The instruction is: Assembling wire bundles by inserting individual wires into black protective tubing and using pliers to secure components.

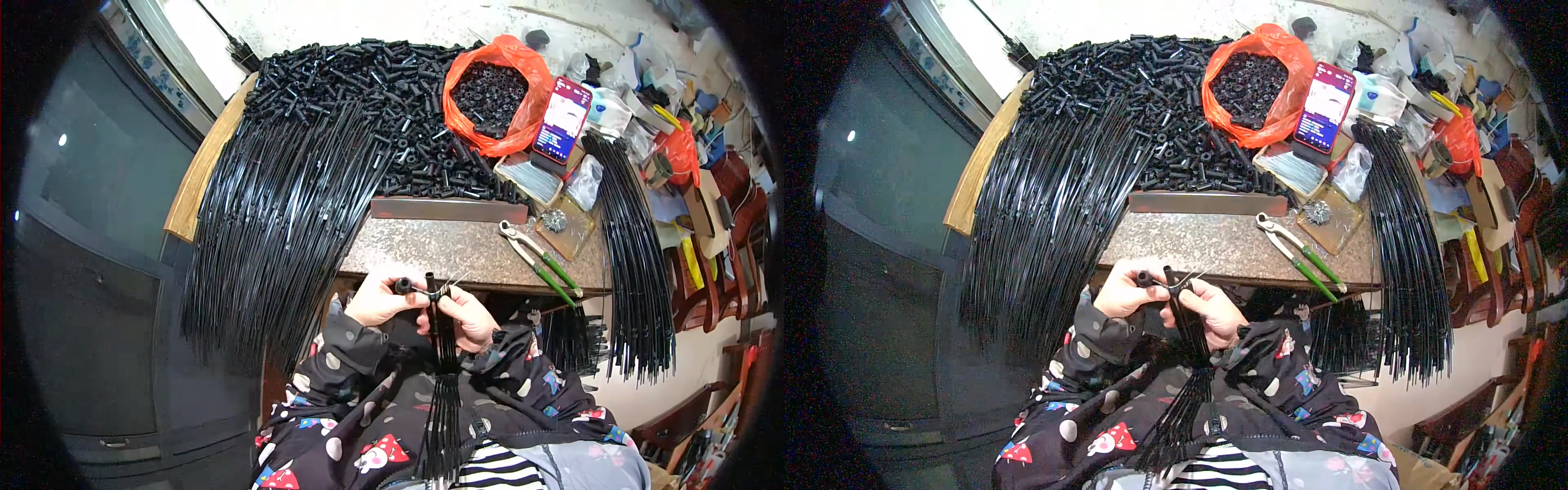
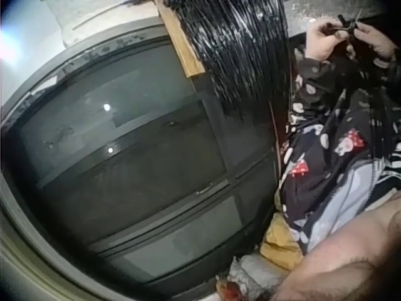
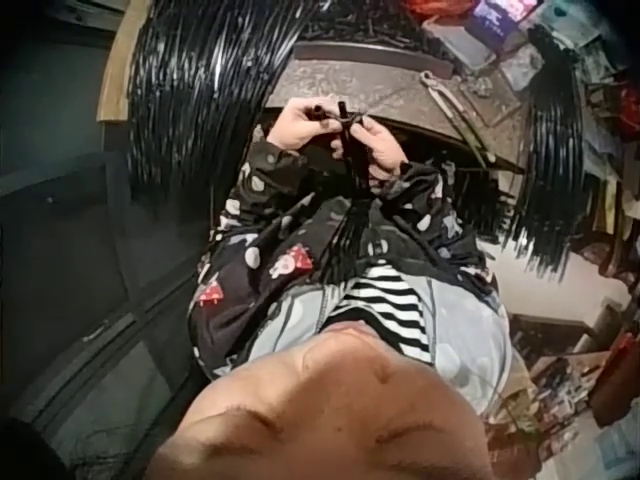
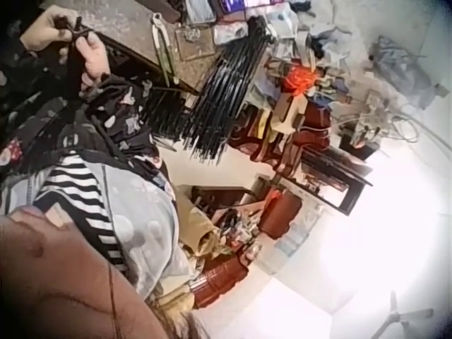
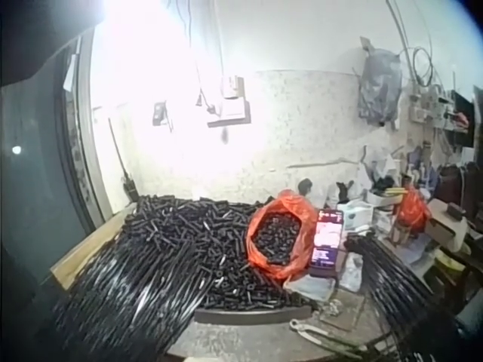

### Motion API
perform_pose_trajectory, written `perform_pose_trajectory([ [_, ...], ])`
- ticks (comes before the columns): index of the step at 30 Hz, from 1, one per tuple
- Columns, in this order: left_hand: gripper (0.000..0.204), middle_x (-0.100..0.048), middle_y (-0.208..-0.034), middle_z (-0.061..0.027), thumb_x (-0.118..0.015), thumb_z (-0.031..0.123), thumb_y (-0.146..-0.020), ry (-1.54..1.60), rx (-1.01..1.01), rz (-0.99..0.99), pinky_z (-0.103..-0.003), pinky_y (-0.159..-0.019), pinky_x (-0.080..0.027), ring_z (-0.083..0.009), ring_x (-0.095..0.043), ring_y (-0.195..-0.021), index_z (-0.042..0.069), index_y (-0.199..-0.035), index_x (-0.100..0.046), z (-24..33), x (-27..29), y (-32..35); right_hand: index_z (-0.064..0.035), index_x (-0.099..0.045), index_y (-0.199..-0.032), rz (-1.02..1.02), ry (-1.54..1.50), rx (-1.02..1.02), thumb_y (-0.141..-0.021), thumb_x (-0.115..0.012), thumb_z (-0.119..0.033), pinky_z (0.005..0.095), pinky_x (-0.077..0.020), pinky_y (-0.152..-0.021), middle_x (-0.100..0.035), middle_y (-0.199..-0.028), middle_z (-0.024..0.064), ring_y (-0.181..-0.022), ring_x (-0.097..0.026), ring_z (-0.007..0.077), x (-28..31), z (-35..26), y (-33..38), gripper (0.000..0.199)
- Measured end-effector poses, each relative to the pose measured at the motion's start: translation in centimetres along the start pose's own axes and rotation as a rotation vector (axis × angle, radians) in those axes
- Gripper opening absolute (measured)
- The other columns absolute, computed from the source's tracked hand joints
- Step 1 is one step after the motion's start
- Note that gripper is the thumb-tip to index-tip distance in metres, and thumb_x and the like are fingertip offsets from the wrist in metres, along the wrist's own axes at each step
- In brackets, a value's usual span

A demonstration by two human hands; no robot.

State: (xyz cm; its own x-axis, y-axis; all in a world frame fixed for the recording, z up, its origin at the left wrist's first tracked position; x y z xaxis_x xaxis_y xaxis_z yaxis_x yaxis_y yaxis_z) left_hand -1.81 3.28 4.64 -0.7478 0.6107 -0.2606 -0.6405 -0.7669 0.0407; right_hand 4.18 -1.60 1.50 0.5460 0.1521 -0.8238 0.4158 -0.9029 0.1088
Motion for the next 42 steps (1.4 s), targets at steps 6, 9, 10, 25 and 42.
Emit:
perform_pose_trajectory([
  [6, 0.009, -0.051, -0.068, -0.0062, -0.057, 0.002, -0.059, 0.025, -0.209, -0.42, -0.034, -0.067, -0.037, -0.018, -0.047, -0.07, 0.001, -0.066, -0.052, 1.3, -1.7, 0.3, -0.0022, -0.047, -0.09, -0.198, -0.144, -0.189, -0.072, -0.049, -0.013, 0.0326, -0.0433, -0.066, -0.053, -0.079, 0.0077, -0.07, -0.052, 0.0166, -1.7, 1.7, 0.4, 0.021],
  [9, 0.017, -0.051, -0.075, -0.0046, -0.057, 0.0, -0.059, -0.206, -0.101, -0.241, -0.026, -0.067, -0.037, -0.0129, -0.047, -0.073, 0.002, -0.075, -0.052, 0.2, -0.2, -1.1, -0.002, -0.048, -0.085, 0.104, -0.005, 0.013, -0.072, -0.048, -0.011, 0.0293, -0.0429, -0.062, -0.053, -0.075, 0.0072, -0.065, -0.052, 0.0143, 0.5, 0.2, 0.3, 0.015],
  [10, 0.022, -0.05, -0.085, -0.0051, -0.055, 0.002, -0.063, -0.296, -0.133, -0.082, -0.027, -0.074, -0.034, -0.0142, -0.046, -0.082, 0.002, -0.085, -0.051, 1.7, 0.4, -1.3, -0.0045, -0.046, -0.08, 0.075, 0.061, 0.075, -0.073, -0.047, -0.015, 0.0299, -0.042, -0.048, -0.052, -0.067, 0.0074, -0.058, -0.051, 0.0165, 0.8, -0.1, -0.2, 0.012],
  [25, 0.022, -0.052, -0.079, -0.0044, -0.049, 0.004, -0.069, -0.033, 0.098, 0.063, -0.023, -0.067, -0.039, -0.0112, -0.05, -0.074, 0.0, -0.09, -0.048, 3.5, -1.0, -1.5, -0.0056, -0.046, -0.072, 0.224, 0.201, 0.242, -0.073, -0.049, -0.015, 0.0232, -0.0409, -0.051, -0.052, -0.068, 0.0045, -0.057, -0.048, 0.0109, 0.6, -1.2, 1.0, 0.01],
  [42, 0.021, -0.053, -0.073, -0.0029, -0.049, 0.008, -0.071, -0.557, -0.112, -0.174, -0.02, -0.062, -0.038, -0.007, -0.047, -0.067, 0.001, -0.09, -0.047, 4.6, -2.1, -1.9, -0.0033, -0.047, -0.077, 0.165, 0.072, 0.229, -0.073, -0.048, -0.011, 0.0211, -0.0374, -0.053, -0.052, -0.067, 0.004, -0.057, -0.047, 0.0098, 0.4, -1.1, 0.8, 0.008],
])
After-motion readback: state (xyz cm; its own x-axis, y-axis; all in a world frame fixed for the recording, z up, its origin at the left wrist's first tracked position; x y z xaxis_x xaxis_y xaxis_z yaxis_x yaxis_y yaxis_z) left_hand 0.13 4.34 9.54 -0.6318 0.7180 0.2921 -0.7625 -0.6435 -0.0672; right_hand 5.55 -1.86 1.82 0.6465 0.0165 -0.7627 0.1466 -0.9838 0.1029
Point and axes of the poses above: each hand's wrist, its own y-axis away from the middle knuckle, its own x-axis out of the back of the hand, z = x × y, the point moved 8 cm from there along -y, towards the middle knuckle
